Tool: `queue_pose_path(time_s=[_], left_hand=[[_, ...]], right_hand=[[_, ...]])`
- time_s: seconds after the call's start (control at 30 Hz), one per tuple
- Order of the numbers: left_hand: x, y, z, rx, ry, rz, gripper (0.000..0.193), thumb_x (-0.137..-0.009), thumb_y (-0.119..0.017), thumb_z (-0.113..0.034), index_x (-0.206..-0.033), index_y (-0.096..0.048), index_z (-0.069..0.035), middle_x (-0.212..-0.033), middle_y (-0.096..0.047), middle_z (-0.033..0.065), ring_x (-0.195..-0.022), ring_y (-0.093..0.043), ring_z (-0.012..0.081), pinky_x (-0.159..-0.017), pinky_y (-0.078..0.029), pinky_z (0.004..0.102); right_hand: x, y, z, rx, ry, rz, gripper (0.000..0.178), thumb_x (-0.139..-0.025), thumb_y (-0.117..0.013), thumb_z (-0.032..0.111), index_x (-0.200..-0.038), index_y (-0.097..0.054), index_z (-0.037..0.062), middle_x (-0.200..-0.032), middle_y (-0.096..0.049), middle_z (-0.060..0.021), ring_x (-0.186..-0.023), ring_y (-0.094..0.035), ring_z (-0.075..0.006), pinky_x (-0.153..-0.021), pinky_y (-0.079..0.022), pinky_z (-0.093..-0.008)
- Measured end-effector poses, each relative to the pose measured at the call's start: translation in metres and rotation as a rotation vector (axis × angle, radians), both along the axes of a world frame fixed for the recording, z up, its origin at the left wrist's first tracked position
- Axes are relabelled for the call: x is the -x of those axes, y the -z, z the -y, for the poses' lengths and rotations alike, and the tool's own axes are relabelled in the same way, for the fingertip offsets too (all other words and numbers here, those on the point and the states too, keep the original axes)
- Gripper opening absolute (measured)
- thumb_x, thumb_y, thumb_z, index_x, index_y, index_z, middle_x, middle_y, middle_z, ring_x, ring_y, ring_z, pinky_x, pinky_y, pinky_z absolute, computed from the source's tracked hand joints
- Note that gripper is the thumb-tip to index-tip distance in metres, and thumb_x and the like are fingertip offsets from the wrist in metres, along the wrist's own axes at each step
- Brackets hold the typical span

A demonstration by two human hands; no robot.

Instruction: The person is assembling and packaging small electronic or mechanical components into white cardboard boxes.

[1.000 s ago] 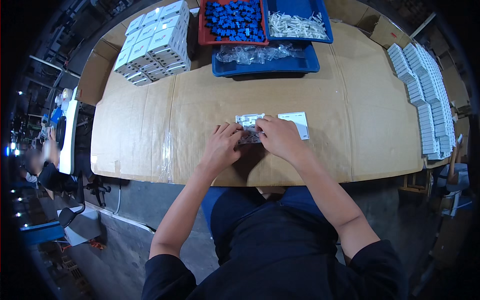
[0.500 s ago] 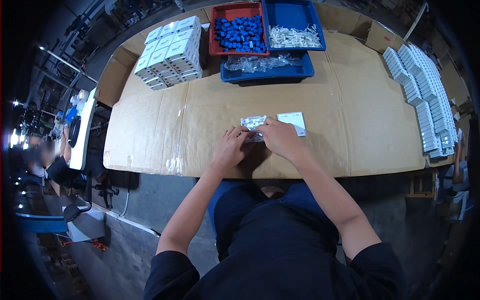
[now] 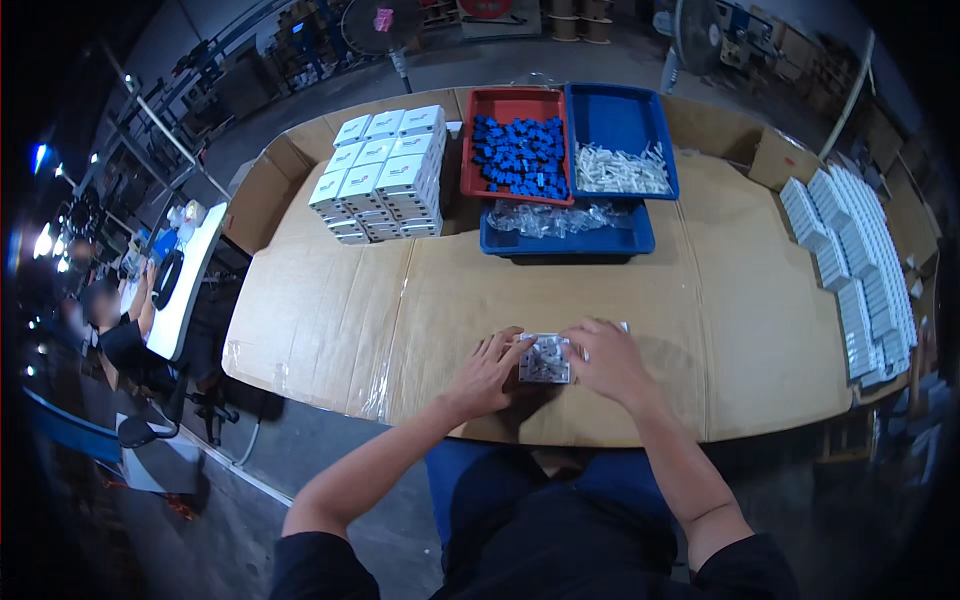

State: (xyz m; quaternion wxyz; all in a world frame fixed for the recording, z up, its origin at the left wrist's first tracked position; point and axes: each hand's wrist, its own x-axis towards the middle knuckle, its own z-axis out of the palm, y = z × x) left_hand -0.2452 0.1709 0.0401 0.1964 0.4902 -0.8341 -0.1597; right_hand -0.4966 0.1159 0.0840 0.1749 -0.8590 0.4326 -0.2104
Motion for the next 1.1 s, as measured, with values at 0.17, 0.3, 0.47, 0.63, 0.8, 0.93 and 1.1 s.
queue_pose_path(time_s=[0.17,0.3,0.47,0.63,0.8,0.93,1.1], left_hand=[[-0.021,0.012,0.034,0.072,0.069,0.041,0.104,-0.082,-0.072,-0.062,-0.155,-0.035,0.002,-0.15,-0.044,0.0226,-0.138,-0.045,0.0407,-0.117,-0.036,0.0497],[-0.026,0.019,0.034,0.031,0.047,0.022,0.093,-0.083,-0.072,-0.065,-0.144,-0.047,0.001,-0.144,-0.048,0.0215,-0.137,-0.046,0.0402,-0.118,-0.035,0.049],[-0.029,0.009,0.037,-0.004,0.032,-0.044,0.094,-0.079,-0.076,-0.066,-0.14,-0.049,-0.001,-0.143,-0.05,0.0209,-0.136,-0.048,0.0387,-0.117,-0.035,0.0495],[-0.033,0.018,0.043,-0.042,0.034,-0.063,0.094,-0.078,-0.078,-0.064,-0.142,-0.048,-0.001,-0.144,-0.05,0.0193,-0.138,-0.047,0.0375,-0.117,-0.035,0.0489],[-0.034,0.017,0.041,-0.061,0.033,-0.08,0.097,-0.082,-0.071,-0.07,-0.139,-0.051,0.005,-0.143,-0.051,0.0224,-0.138,-0.046,0.0381,-0.119,-0.034,0.0472],[-0.037,0.016,0.04,-0.049,0.035,-0.096,0.097,-0.081,-0.073,-0.071,-0.139,-0.053,0.004,-0.142,-0.052,0.0236,-0.137,-0.048,0.0389,-0.118,-0.035,0.047],[-0.037,0.017,0.042,-0.061,0.039,-0.083,0.097,-0.081,-0.072,-0.071,-0.14,-0.052,0.004,-0.144,-0.052,0.0242,-0.138,-0.047,0.0391,-0.119,-0.035,0.0469]], right_hand=[[-0.003,-0.023,0.092,0.102,0.065,-0.004,0.021,-0.098,-0.062,0.023,-0.102,-0.076,0.0088,-0.106,-0.072,-0.0103,-0.104,-0.068,-0.0324,-0.114,-0.042,-0.0557],[-0.013,-0.05,0.163,0.172,0.092,-0.082,0.021,-0.098,-0.062,0.023,-0.103,-0.076,0.0089,-0.106,-0.072,-0.0112,-0.105,-0.068,-0.0327,-0.116,-0.04,-0.0562],[-0.044,-0.077,0.262,0.273,0.113,-0.188,0.021,-0.097,-0.063,0.019,-0.11,-0.074,0.0072,-0.109,-0.071,-0.0136,-0.11,-0.066,-0.0343,-0.12,-0.036,-0.0543],[-0.07,-0.062,0.395,0.481,0.124,-0.298,0.029,-0.097,-0.061,0.017,-0.122,-0.071,0.007,-0.133,-0.065,-0.016,-0.128,-0.06,-0.0336,-0.121,-0.035,-0.0547],[-0.076,-0.041,0.466,0.575,0.075,-0.442,0.039,-0.098,-0.061,0.018,-0.135,-0.067,0.0084,-0.161,-0.044,-0.0175,-0.155,-0.031,-0.0347,-0.126,-0.028,-0.0522],[-0.086,-0.034,0.479,0.503,0.081,-0.533,0.04,-0.1,-0.055,0.017,-0.138,-0.067,0.0129,-0.171,-0.027,-0.016,-0.161,-0.015,-0.0317,-0.129,-0.019,-0.0538],[-0.086,-0.039,0.478,0.456,0.143,-0.543,0.027,-0.095,-0.066,0.012,-0.12,-0.072,0.0094,-0.162,-0.041,-0.0167,-0.158,-0.025,-0.0333,-0.128,-0.023,-0.0534]])
